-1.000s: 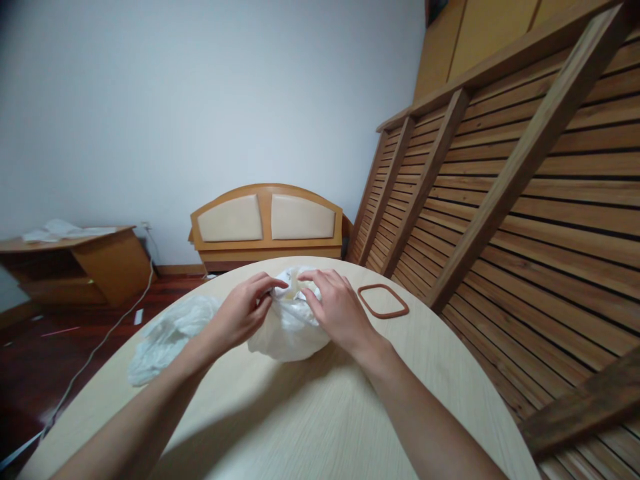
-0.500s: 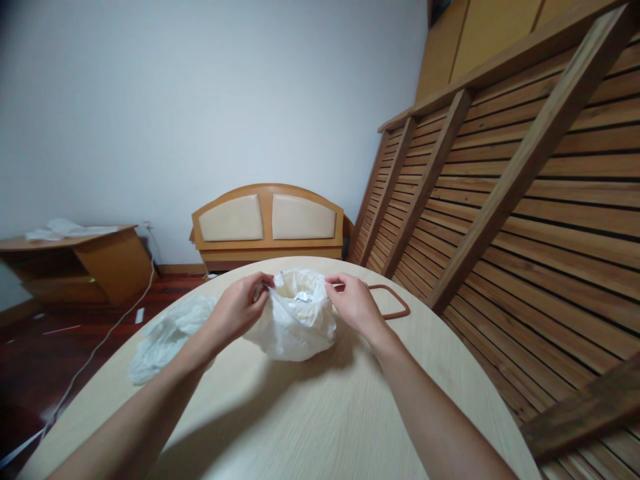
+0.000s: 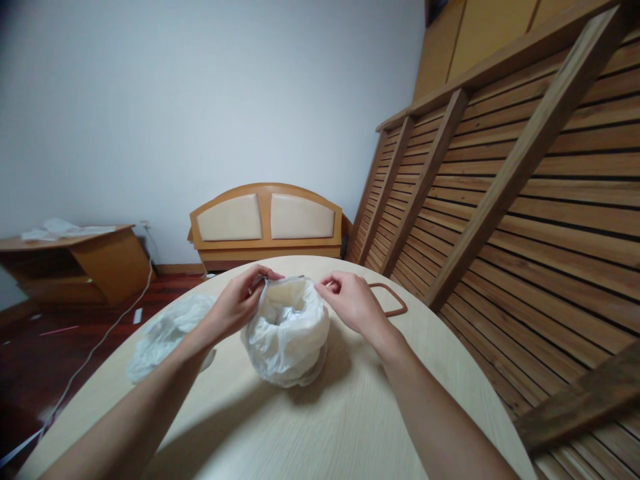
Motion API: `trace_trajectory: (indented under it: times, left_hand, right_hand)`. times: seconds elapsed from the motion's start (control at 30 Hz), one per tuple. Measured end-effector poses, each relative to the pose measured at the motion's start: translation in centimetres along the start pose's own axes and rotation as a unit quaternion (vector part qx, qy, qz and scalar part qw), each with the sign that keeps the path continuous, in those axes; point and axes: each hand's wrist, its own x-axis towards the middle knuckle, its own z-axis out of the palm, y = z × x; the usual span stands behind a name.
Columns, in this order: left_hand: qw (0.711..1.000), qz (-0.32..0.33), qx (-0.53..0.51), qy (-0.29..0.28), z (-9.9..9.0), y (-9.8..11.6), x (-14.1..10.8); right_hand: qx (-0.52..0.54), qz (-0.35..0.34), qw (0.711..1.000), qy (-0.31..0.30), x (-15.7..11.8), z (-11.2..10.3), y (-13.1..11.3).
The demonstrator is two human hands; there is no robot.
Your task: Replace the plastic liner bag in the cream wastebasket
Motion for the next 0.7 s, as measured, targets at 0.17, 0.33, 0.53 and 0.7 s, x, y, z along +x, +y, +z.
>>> trace_trajectory:
  times: [0.17,0.33,0.53,0.7]
  left_hand:
    - [0.995,0.057,-0.050,-0.067,0.4,1.6,-0.7]
    - [0.990,0.096,-0.058,-0.087,0.3,2.3,-1.1]
    - [0.998,0.064,-0.005,0.003,0.1,2.1,-0.6]
    - [0.997,0.036,0.008,0.065,-0.5,2.4,-0.5]
  right_hand:
    - [-0.017,-0.149,0.987,0.049,0.0,0.7,-0.5]
    - [-0.036,-0.197,0.978,0.049,-0.1,1.1,-0.8]
    - [-0.020,-0.182,0.980,0.079,0.1,1.0,-0.6]
    - [-0.023,-0.160,0.984,0.070,0.3,1.3,0.2]
